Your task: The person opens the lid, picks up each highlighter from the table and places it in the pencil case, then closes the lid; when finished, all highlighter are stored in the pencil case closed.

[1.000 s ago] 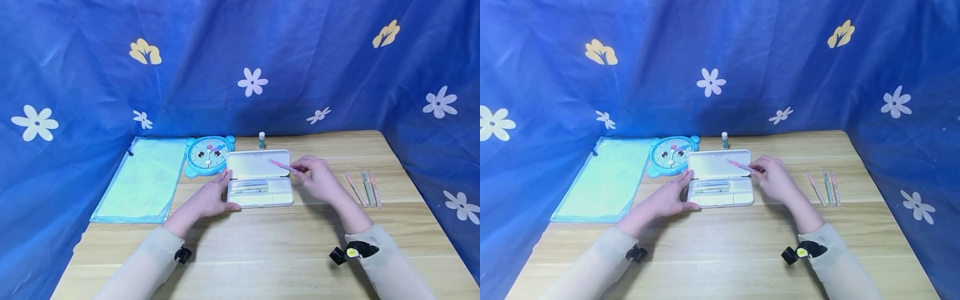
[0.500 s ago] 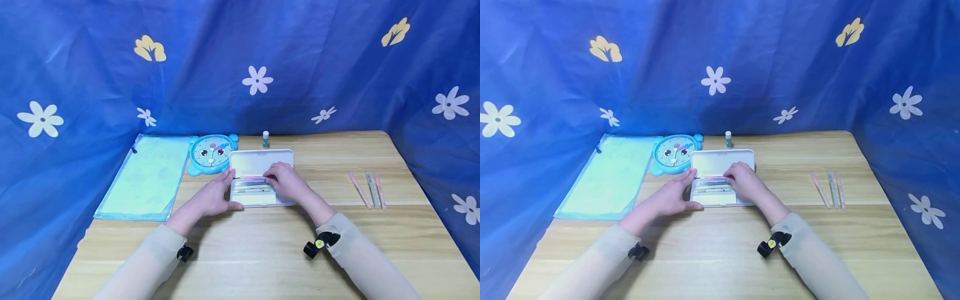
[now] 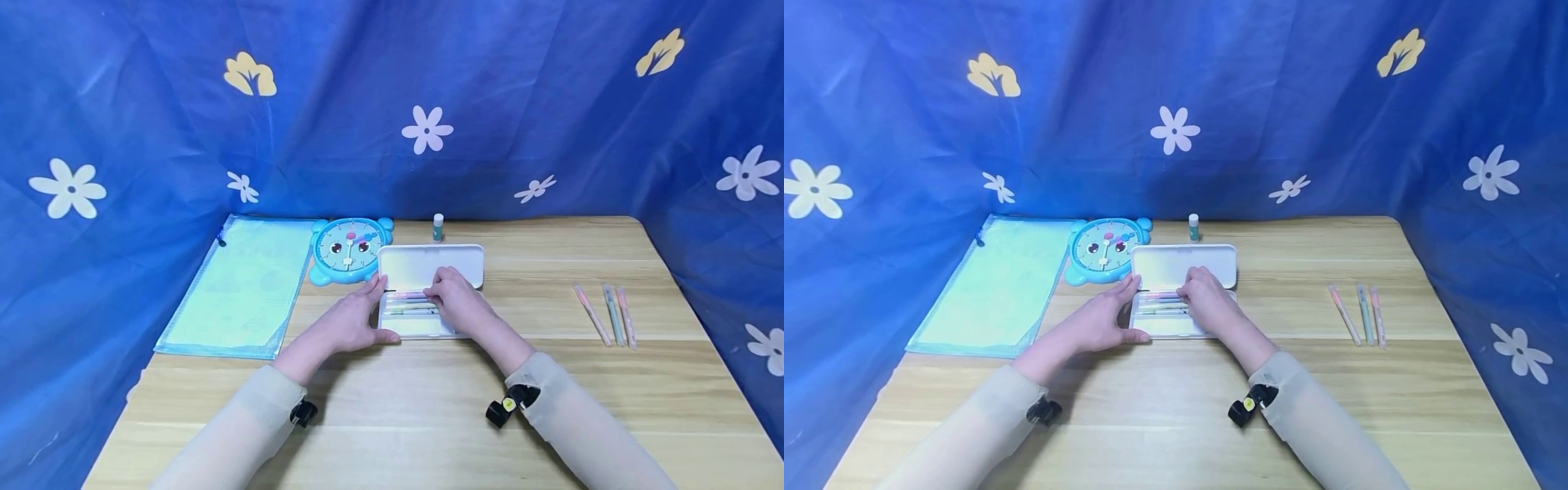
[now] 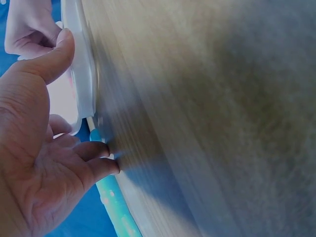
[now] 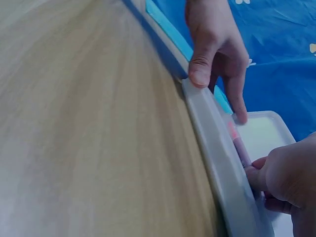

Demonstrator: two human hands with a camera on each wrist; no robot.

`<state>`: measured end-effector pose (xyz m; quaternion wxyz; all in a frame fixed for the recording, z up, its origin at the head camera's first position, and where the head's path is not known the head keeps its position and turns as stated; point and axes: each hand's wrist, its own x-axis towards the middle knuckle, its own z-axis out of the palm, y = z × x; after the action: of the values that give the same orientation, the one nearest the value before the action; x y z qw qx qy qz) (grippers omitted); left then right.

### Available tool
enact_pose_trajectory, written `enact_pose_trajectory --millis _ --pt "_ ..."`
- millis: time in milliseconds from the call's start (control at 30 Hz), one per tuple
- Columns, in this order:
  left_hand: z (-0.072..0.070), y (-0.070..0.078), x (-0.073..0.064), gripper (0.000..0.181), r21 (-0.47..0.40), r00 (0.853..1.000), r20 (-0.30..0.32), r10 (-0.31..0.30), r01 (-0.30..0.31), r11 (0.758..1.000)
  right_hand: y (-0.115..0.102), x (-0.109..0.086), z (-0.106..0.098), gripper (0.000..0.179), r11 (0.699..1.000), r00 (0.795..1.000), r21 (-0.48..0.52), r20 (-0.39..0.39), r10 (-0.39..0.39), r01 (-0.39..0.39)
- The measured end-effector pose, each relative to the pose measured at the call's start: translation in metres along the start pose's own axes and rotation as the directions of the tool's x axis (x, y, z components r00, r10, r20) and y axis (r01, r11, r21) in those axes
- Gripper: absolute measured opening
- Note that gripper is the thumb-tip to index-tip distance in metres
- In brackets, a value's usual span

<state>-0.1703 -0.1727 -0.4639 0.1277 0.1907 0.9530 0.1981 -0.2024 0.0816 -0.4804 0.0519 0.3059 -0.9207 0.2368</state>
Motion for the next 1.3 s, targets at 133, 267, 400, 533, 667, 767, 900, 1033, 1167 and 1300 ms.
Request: enact_pose_trajectory --millis 133,267,400,533,667,767,900,1033,1167,1300 --pt "0.000 -0.001 0.000 0.126 -0.002 1.000 -0.002 0.005 -0.005 1.000 0.000 -0.002 0.000 0.011 0.999 0.999 -0.002 -0.007 -0.037 0.037" --pt "-0.001 -0.001 0.000 0.126 -0.001 1.000 0.000 0.004 -0.004 1.000 0.001 -0.003 -0.002 0.014 0.998 0.999 0.033 0.004 -0.044 0.044" --pt "-0.002 0.000 0.000 0.126 -0.002 1.000 0.004 0.004 -0.003 1.000 0.001 -0.002 -0.005 0.019 0.998 0.998 0.044 0.041 -0.038 0.036" --pt "-0.002 0.000 -0.001 0.127 0.003 1.000 0.009 0.003 -0.003 1.000 0.001 -0.003 -0.003 0.021 0.999 0.998 0.022 0.043 -0.043 0.042" --pt "-0.002 0.001 -0.001 0.126 0.004 1.000 0.008 0.005 -0.005 1.000 0.002 -0.004 -0.002 0.019 0.999 0.999 0.022 0.018 -0.033 0.033" --pt "-0.002 0.001 0.000 0.126 -0.002 1.000 0.007 0.003 -0.003 1.000 0.002 -0.003 -0.003 0.019 0.999 0.999 0.030 0.039 -0.019 0.018" --pt "-0.003 0.001 -0.001 0.127 -0.002 1.000 0.008 0.000 0.000 1.000 0.002 -0.001 -0.008 0.016 0.999 0.997 0.048 0.072 -0.019 0.015" --pt "-0.003 0.001 -0.001 0.127 0.004 1.000 0.010 0.002 -0.002 1.000 0.005 -0.001 -0.014 0.015 0.996 0.998 0.079 0.057 -0.031 0.027" --pt "-0.003 0.001 0.000 0.128 0.004 1.000 0.009 0.001 -0.002 1.000 0.010 -0.002 -0.022 0.016 0.995 0.999 0.102 0.045 -0.027 0.023" --pt "-0.003 0.000 0.000 0.127 -0.002 1.000 0.005 0.008 -0.008 1.000 0.017 -0.004 -0.032 0.018 0.993 0.999 0.120 0.038 -0.005 0.000"
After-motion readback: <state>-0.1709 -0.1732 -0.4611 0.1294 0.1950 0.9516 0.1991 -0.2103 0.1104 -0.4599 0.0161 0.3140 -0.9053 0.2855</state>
